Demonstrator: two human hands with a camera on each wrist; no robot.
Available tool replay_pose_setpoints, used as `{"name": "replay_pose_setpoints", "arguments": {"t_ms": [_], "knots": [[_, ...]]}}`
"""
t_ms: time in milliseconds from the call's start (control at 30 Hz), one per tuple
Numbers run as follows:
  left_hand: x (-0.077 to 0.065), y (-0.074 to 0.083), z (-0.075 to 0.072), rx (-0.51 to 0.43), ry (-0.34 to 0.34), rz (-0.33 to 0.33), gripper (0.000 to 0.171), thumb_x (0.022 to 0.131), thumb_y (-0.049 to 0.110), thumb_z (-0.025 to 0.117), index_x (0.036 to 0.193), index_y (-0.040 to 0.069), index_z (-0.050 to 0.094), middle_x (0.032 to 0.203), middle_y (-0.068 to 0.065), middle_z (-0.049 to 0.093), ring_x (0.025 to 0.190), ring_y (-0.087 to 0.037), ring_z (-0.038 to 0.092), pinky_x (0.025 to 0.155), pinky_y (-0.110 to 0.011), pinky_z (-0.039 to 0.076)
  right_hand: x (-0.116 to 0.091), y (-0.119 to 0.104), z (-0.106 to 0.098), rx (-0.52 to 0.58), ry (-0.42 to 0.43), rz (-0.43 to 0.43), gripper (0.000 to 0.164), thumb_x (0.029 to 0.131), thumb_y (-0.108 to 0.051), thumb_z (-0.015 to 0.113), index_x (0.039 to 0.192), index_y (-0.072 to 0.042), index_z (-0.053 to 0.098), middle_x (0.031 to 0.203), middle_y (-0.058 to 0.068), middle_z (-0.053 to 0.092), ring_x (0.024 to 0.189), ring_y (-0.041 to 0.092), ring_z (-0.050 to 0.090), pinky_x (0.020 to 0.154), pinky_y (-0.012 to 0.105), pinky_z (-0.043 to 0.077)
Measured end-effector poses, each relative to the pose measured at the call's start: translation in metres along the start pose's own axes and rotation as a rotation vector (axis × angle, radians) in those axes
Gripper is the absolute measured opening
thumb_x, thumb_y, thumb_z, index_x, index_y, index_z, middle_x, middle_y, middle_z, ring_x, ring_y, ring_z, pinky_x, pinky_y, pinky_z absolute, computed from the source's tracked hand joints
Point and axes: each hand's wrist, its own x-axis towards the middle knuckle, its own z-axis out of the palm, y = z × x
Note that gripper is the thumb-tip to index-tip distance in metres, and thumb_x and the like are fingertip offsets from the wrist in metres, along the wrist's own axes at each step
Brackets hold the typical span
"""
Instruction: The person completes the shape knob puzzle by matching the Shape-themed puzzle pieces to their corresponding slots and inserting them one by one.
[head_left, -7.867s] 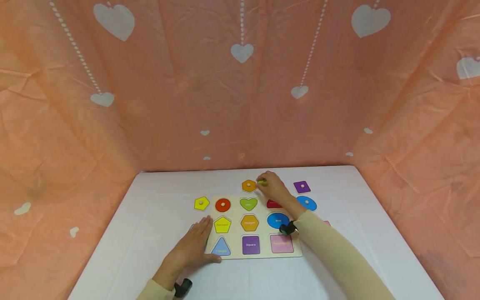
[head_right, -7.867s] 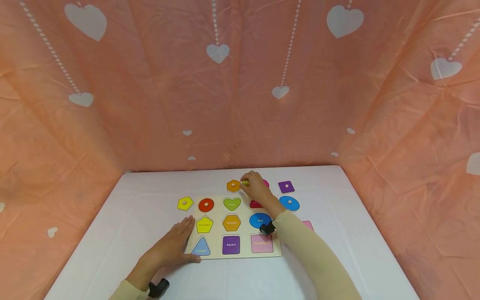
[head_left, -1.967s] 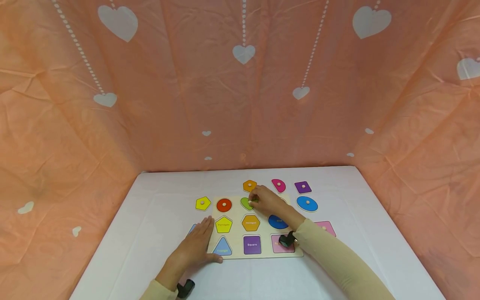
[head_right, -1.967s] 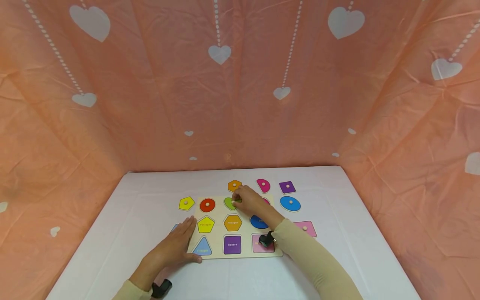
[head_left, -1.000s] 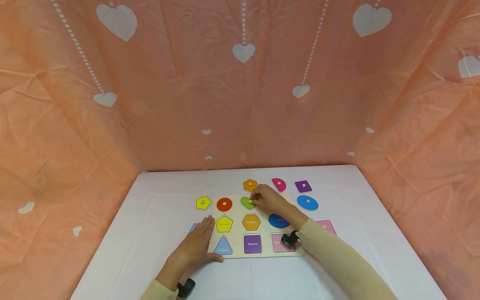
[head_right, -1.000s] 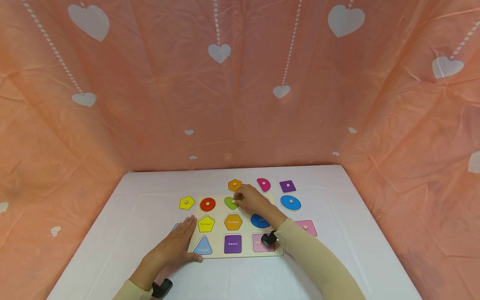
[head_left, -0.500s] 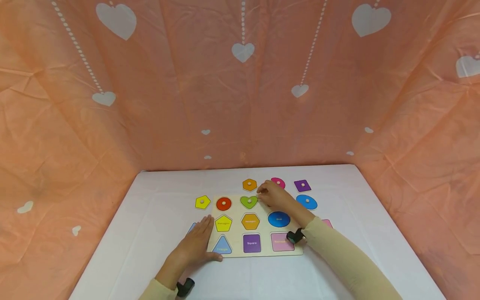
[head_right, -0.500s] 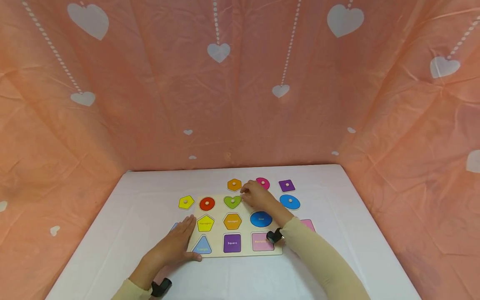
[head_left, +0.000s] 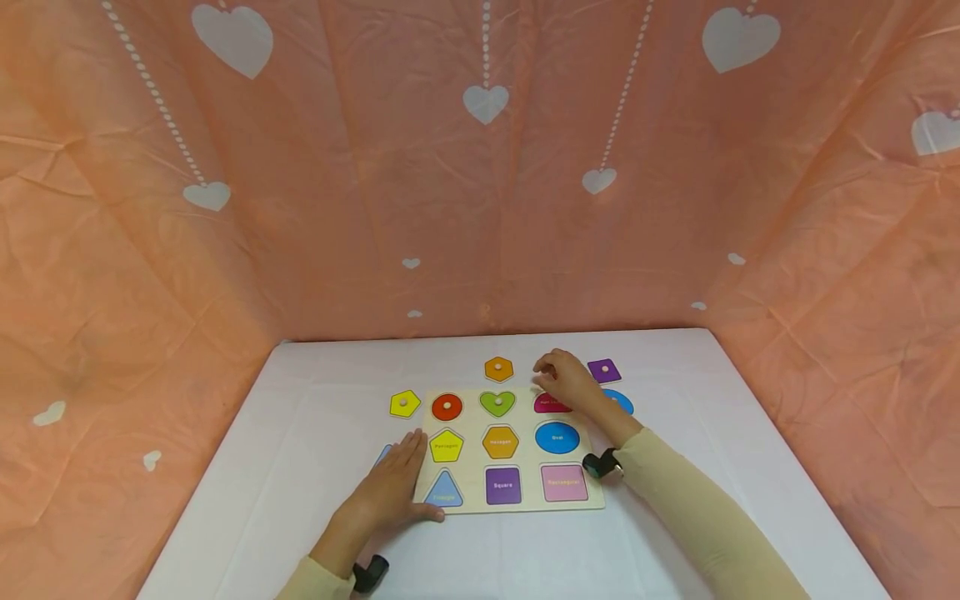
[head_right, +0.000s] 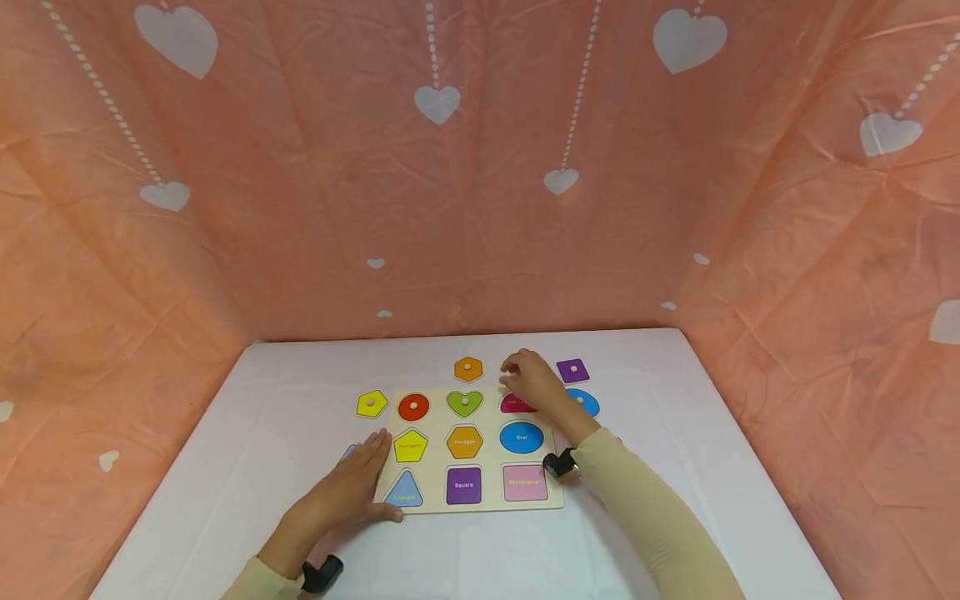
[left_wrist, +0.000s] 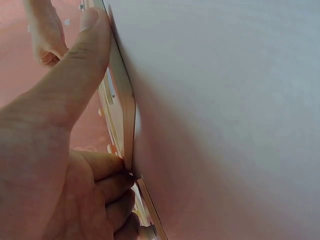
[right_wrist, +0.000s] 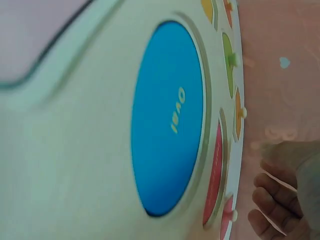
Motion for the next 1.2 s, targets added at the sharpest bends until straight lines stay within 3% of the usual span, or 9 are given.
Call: {"name": "replay_pose_setpoints", "arguments": {"t_ms": [300,533,700,967,1200], "knots": [[0.000,0.001,-0.001,-0.012,0.005,0.000,0.127,0.073,0.052,0.096,0.165,-0.006,0.031,0.174,-0.023,0.028,0.163,-0.037,0.024,0.133,-0.054,0.023,0.004,0.011,-0.010,0.015,0.087,0.055,0.024,0.099,-0.015,0.079,0.118,-0.001,0.076,0.109,0.014,0.067,0.104,0.030,0.065,0.099,0.045,0.062],[0.000,0.002,-0.001,-0.009,0.006,-0.008,0.126,0.074,0.052,0.096,0.165,-0.006,0.031,0.175,-0.022,0.028,0.163,-0.037,0.024,0.133,-0.054,0.023,0.006,0.018,-0.014,0.014,0.081,0.130,0.024,0.102,-0.015,0.076,0.121,-0.001,0.073,0.112,0.015,0.066,0.108,0.031,0.062,0.101,0.046,0.061],[0.000,0.003,-0.001,-0.029,-0.006,-0.021,0.127,0.074,0.053,0.096,0.166,-0.005,0.030,0.175,-0.022,0.026,0.164,-0.036,0.023,0.133,-0.054,0.023,0.009,0.023,-0.017,0.026,0.073,0.142,0.025,0.103,-0.015,0.074,0.121,0.001,0.073,0.108,0.016,0.065,0.104,0.032,0.060,0.098,0.047,0.060],[0.000,0.003,-0.001,-0.032,-0.010,-0.029,0.128,0.074,0.054,0.095,0.166,-0.004,0.030,0.176,-0.020,0.026,0.164,-0.035,0.022,0.133,-0.054,0.022,0.011,0.028,-0.016,0.033,0.053,0.184,0.029,0.104,-0.017,0.072,0.126,0.002,0.070,0.116,0.019,0.066,0.113,0.035,0.061,0.107,0.050,0.057],[0.000,0.003,-0.001,-0.036,-0.011,-0.033,0.128,0.073,0.055,0.095,0.167,-0.003,0.030,0.176,-0.020,0.026,0.164,-0.035,0.022,0.133,-0.054,0.023,0.015,0.032,-0.013,0.052,0.049,0.198,0.029,0.104,-0.016,0.072,0.125,0.003,0.069,0.114,0.019,0.065,0.109,0.034,0.062,0.103,0.048,0.060]]}}
